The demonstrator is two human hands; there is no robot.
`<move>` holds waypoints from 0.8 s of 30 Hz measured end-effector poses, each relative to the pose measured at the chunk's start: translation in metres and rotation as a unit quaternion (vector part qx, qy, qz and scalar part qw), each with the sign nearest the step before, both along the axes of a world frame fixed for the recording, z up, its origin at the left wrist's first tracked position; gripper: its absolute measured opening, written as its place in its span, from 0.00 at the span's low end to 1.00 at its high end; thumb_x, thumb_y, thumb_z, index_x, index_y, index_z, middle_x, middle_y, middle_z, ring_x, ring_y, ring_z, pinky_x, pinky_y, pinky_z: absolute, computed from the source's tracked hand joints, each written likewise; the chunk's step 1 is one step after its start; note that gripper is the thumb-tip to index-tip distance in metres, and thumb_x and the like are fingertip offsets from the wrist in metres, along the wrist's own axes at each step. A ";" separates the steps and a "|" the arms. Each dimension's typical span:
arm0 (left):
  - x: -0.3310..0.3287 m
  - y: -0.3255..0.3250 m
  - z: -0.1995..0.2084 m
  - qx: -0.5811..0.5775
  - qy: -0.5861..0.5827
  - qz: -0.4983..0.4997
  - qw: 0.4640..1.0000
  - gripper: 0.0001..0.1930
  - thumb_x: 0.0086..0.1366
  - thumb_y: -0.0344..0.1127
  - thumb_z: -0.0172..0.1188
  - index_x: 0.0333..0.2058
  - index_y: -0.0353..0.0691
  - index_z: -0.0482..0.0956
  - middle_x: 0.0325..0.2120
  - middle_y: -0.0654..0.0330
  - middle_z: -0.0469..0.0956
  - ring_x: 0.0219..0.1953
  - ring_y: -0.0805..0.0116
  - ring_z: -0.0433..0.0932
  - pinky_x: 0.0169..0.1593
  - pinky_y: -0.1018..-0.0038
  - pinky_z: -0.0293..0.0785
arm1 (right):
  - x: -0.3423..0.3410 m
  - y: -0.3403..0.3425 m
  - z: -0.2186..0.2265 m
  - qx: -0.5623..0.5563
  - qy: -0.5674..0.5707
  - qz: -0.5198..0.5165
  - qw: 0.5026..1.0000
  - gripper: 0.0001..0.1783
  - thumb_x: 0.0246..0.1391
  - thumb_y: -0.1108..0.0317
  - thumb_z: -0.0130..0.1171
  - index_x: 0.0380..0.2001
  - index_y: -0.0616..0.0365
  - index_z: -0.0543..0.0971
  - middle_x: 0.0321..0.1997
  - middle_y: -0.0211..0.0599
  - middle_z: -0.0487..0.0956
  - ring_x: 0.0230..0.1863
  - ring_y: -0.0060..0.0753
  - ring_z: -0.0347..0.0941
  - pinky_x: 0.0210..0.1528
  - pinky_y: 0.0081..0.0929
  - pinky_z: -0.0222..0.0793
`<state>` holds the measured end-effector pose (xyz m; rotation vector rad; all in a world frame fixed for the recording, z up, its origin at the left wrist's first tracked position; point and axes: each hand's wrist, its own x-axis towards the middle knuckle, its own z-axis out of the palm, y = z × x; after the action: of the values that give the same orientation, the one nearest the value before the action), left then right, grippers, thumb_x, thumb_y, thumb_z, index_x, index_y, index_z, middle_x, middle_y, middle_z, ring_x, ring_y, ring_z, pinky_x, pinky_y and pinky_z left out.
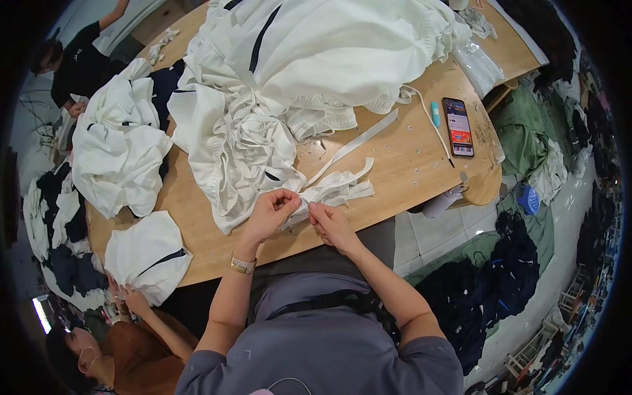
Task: The recorder is cutting strips from a pile of white fabric using scissors.
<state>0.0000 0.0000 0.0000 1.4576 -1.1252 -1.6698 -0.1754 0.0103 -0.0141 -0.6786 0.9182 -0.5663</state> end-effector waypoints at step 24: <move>0.041 -0.072 0.025 -0.337 -0.426 0.252 0.801 0.07 0.49 0.30 0.59 0.29 0.41 0.73 0.26 0.55 0.69 0.33 0.59 0.69 0.38 0.69 0.65 | -0.029 -0.019 0.011 -0.055 -0.086 -0.177 0.979 0.19 0.60 0.52 0.38 0.23 0.55 0.65 0.07 0.19 0.49 0.06 0.12 0.42 0.06 0.13 0.40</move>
<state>0.0406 -0.0721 0.0249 1.7896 -1.3888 -0.1185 -0.2044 -0.0086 -0.0032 -0.5565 0.8534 -0.9843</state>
